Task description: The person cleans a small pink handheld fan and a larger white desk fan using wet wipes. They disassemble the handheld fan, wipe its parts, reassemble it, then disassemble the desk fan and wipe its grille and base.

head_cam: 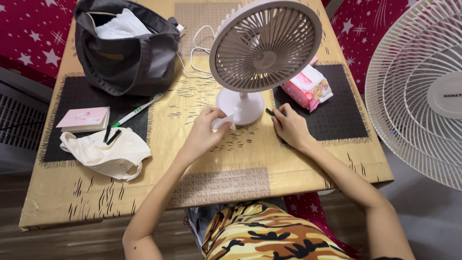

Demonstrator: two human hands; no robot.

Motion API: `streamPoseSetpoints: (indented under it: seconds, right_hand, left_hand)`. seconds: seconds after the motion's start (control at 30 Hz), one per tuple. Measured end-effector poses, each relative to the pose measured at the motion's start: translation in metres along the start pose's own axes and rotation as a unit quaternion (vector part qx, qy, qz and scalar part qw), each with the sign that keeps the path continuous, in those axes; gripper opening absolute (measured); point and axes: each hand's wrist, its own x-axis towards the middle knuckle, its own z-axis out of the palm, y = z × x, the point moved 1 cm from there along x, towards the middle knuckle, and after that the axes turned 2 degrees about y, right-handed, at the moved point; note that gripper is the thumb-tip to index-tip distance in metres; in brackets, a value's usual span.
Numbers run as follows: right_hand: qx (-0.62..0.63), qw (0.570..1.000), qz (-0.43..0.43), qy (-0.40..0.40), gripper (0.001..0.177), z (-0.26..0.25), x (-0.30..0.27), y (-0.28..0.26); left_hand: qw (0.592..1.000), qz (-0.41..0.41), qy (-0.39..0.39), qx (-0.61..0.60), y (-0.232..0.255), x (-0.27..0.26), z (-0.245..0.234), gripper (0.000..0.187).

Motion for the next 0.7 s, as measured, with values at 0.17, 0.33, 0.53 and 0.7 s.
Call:
streamPoseSetpoints:
  seconds: [0.17, 0.33, 0.53, 0.7]
  right_hand:
    - [-0.02, 0.998, -0.03, 0.049, 0.035, -0.016, 0.003, -0.017]
    - [0.259, 0.961, -0.097, 0.022, 0.067, -0.025, -0.001, -0.059]
    - [0.393, 0.902, 0.165, -0.065, 0.047, -0.002, -0.002, -0.061]
    - [0.194, 0.978, -0.064, -0.051, 0.042, 0.002, 0.008, -0.048]
  left_hand:
    - [0.965, -0.206, -0.14, -0.087, 0.001, -0.007, 0.011, 0.029]
    - [0.981, -0.06, -0.138, -0.125, 0.0, -0.01, 0.029, 0.028]
    - [0.997, 0.017, -0.028, -0.063, -0.024, -0.004, 0.029, 0.031]
    - [0.995, -0.08, 0.051, -0.033, -0.054, -0.007, 0.018, 0.039]
